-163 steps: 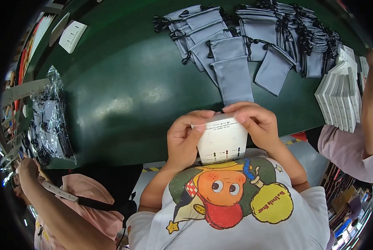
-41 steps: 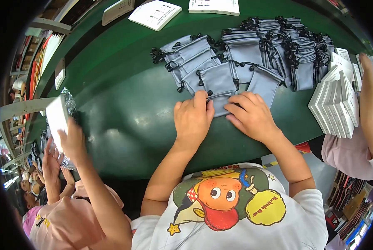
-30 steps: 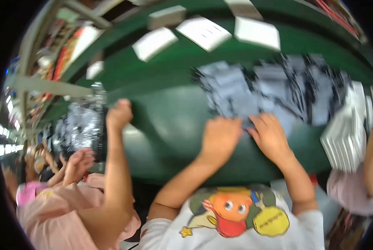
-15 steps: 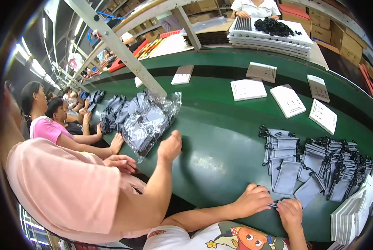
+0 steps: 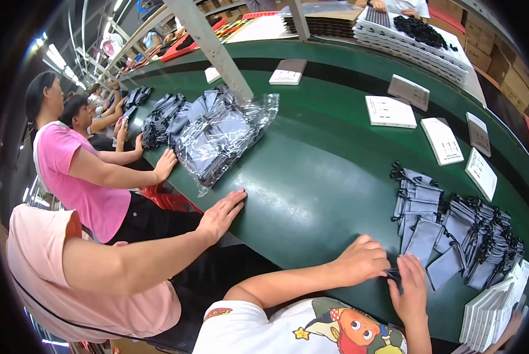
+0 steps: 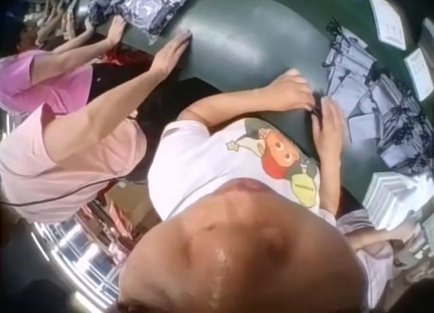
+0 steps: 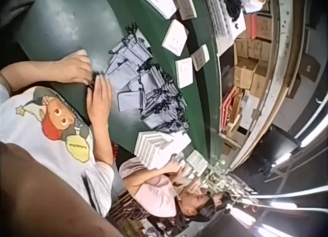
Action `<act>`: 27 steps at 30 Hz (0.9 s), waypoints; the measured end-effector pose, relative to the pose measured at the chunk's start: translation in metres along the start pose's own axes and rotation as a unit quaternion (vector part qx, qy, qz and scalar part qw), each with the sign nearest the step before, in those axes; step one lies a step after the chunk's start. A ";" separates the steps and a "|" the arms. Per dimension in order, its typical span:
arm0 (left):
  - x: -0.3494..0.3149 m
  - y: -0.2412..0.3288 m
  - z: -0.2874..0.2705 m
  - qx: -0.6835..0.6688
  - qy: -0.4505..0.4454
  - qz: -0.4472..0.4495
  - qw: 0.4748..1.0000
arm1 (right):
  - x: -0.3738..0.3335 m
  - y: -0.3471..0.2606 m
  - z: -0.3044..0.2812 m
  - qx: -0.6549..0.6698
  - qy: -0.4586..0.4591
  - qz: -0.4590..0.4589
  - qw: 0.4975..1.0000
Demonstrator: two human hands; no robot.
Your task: The person packages electronic components and instruction manuals into grey pouches by hand, then places the filled pouches into white boxes on an assembly line.
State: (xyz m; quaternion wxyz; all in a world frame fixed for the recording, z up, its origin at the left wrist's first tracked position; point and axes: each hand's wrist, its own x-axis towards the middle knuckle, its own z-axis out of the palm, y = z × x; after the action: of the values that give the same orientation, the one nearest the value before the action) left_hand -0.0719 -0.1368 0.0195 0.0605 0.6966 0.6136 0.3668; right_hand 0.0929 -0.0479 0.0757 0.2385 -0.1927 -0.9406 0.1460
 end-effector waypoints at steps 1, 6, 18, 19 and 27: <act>0.001 -0.001 -0.001 -0.005 0.007 0.001 1.000 | 0.001 0.000 0.006 0.025 -0.028 0.029 0.999; 0.011 -0.019 -0.004 -0.045 0.023 -0.025 0.998 | 0.011 0.013 0.026 0.112 -0.155 0.150 0.970; 0.045 -0.105 0.019 -0.362 0.072 -0.113 0.922 | 0.052 0.059 0.092 0.188 -0.013 0.104 0.977; 0.049 -0.103 0.021 -0.384 0.048 -0.124 0.914 | 0.045 0.066 0.094 0.196 -0.007 0.102 0.975; 0.054 -0.111 -0.006 -0.281 0.079 -0.052 0.955 | 0.073 0.053 0.098 0.171 0.031 0.038 0.984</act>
State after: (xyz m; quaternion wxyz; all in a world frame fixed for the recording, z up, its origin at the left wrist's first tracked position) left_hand -0.1665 -0.0636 -0.0121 0.2236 0.5875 0.5240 0.5747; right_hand -0.0010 0.0123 0.0021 0.2908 -0.1895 -0.8861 0.3073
